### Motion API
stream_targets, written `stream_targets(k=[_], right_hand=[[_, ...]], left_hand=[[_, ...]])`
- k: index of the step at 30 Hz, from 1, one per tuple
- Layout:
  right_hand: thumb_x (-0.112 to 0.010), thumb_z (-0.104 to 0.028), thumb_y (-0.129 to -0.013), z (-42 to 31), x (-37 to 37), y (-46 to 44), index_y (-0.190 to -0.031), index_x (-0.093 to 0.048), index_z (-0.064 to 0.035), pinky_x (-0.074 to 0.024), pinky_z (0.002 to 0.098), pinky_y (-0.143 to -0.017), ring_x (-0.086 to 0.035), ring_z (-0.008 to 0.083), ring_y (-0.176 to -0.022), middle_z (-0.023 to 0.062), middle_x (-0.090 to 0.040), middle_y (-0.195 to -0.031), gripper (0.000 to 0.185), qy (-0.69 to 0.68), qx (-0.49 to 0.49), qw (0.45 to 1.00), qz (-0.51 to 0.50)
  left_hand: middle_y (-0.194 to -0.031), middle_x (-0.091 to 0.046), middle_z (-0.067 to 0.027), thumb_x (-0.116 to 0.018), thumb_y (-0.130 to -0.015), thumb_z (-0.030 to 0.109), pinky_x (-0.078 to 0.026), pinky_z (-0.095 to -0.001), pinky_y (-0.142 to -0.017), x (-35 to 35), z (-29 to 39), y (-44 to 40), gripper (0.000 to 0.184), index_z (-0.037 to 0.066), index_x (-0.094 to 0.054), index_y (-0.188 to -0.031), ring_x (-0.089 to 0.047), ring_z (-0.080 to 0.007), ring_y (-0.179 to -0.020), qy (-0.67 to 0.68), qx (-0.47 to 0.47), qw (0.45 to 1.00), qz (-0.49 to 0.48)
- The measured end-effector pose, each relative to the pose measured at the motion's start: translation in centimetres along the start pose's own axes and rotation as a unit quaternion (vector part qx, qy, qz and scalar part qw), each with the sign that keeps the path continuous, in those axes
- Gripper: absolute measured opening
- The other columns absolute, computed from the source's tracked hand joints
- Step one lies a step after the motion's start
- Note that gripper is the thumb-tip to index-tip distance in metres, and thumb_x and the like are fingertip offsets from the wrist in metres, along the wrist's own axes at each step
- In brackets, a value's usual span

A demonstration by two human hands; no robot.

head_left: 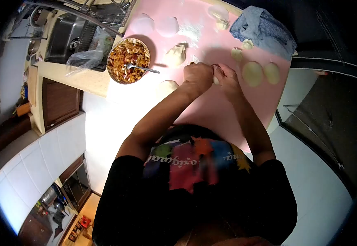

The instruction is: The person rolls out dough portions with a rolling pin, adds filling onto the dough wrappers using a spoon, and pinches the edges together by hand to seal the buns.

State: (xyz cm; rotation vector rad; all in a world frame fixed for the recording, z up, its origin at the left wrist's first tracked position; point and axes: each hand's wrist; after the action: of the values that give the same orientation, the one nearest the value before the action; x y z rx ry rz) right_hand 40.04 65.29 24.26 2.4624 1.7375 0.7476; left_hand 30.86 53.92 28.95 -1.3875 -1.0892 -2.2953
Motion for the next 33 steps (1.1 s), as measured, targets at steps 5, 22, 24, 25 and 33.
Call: stream_targets(k=[5,22,24,25,33], right_hand=[[-0.054,-0.022,-0.093,1.0,1.8,-0.6,-0.098,-0.064,0.0021,-0.0485,0.0307,-0.064,-0.06,0.0168,-0.071,0.0091,-0.062,-0.084,0.027,-0.158,-0.078,0.984,-0.024],[-0.055,-0.024,-0.096,-8.1,0.7,-23.4,-0.131,-0.047,0.0023,-0.043,0.0373,-0.103,-0.054,0.025,-0.119,0.0116,-0.058,-0.125,0.044,-0.407,-0.025,0.904,-0.129],[-0.066,-0.012,-0.082,-6.6,0.2,-25.6,-0.123,-0.053,0.0024,-0.0482,0.0384,-0.085,-0.06,0.0318,-0.102,0.0192,-0.062,-0.107,0.045,-0.241,0.142,0.946,-0.163],[-0.066,-0.012,-0.082,-7.2,1.0,-24.0,-0.123,-0.053,0.0024,-0.0482,0.0384,-0.085,-0.06,0.0318,-0.102,0.0192,-0.062,-0.107,0.045,-0.243,0.141,0.947,-0.157],[-0.067,-0.023,-0.087,3.8,12.5,-7.7,-0.115,-0.061,-0.0022,-0.0484,0.0301,-0.084,-0.062,0.0196,-0.097,0.0106,-0.066,-0.108,0.036,0.163,0.076,0.97,0.164]], left_hand=[[-0.098,-0.069,-0.0094,-0.059,-0.086,0.02,-0.054,-0.0347,-0.077,-0.9,1.2,-2.0,0.016,0.014,-0.07,-0.096,-0.068,-0.0245,-0.092,-0.04,-0.033,0.999,-0.01],[-0.119,-0.059,-0.022,-0.076,-0.075,0.027,-0.051,-0.0362,-0.087,-9.4,-1.6,-13.9,0.072,-0.006,-0.045,-0.131,-0.061,-0.028,-0.106,0.603,0.05,0.795,0.031],[-0.121,-0.058,-0.0192,-0.074,-0.075,0.014,-0.052,-0.033,-0.082,-6.6,-0.7,-11.8,0.072,-0.006,-0.04,-0.135,-0.061,-0.0254,-0.1,0.647,0.074,0.759,0.02],[-0.124,-0.057,-0.0164,-0.073,-0.074,0.001,-0.053,-0.0298,-0.076,-5.6,-0.8,-11.1,0.075,-0.006,-0.035,-0.138,-0.062,-0.0228,-0.095,0.687,0.102,0.72,0.017],[-0.107,-0.064,-0.0207,-0.069,-0.076,0.012,-0.053,-0.0316,-0.079,-5.5,-0.9,-6.8,0.058,-0.006,-0.05,-0.127,-0.065,-0.0248,-0.094,0.567,0.084,0.81,0.122]])
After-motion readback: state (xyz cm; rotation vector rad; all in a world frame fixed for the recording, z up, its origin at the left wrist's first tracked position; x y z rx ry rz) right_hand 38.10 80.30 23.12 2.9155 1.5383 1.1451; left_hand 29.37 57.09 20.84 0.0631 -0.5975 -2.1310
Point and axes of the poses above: each hand's wrist, its own y-axis away from the middle knuckle, its own x-axis out of the back of the hand, z = x × y
